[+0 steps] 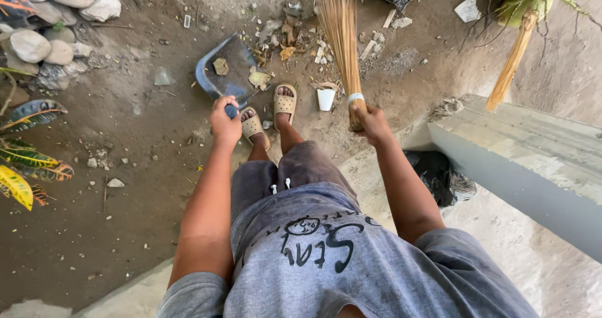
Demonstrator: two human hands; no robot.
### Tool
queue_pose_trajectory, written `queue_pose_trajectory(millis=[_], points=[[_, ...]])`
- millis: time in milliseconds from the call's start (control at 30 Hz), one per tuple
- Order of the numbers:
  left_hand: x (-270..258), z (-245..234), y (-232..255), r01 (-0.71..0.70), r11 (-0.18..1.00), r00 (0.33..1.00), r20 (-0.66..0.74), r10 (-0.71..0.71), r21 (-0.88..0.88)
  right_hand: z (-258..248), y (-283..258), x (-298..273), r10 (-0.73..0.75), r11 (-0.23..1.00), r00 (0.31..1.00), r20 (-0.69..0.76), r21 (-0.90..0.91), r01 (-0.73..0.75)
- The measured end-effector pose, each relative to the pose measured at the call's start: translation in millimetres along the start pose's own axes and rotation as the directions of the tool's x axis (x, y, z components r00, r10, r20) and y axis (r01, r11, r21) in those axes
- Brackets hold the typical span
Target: The person empties debris from a dustpan into a garbage bag, then sweeps dirt and debris off the ground into the dustpan using a handheld broom.
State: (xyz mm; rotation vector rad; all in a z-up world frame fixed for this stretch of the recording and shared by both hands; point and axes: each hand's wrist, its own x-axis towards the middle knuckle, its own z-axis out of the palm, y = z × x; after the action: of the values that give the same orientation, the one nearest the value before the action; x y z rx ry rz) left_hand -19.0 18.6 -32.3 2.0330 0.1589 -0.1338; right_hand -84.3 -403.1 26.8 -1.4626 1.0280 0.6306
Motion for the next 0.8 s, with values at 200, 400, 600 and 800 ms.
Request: queue_pose_trajectory(millis=[200,400,600,800], points=[[-10.1,6.9,-2.4,-0.014,1.0,0.998,0.057,0.015,-0.014,25.3,13.7,-10.1,0.081,0.996,0.994,0.074,0.022,-0.083],[-5.1,0.5,14.9,-0.078,0.996,0.992,0.095,0.083,-0.048,-8.3,42.8,-81.7,0.044,0.969,0.998,0.036,0.24,-0.052],[-13.6,0.0,29.9,-0.031,0.997,0.995,0.091,0.038,-0.07,-24.7,46.4,-114.9,0.16,0.596,0.97,0.184,0.765,-0.243],[-24.9,15.2,47.1,-0.139,0.989,0.987,0.078,0.142,-0.041,-42.0,47.2,-65.5,-0.096,0.482,0.957,0.274,0.854,-0.197]])
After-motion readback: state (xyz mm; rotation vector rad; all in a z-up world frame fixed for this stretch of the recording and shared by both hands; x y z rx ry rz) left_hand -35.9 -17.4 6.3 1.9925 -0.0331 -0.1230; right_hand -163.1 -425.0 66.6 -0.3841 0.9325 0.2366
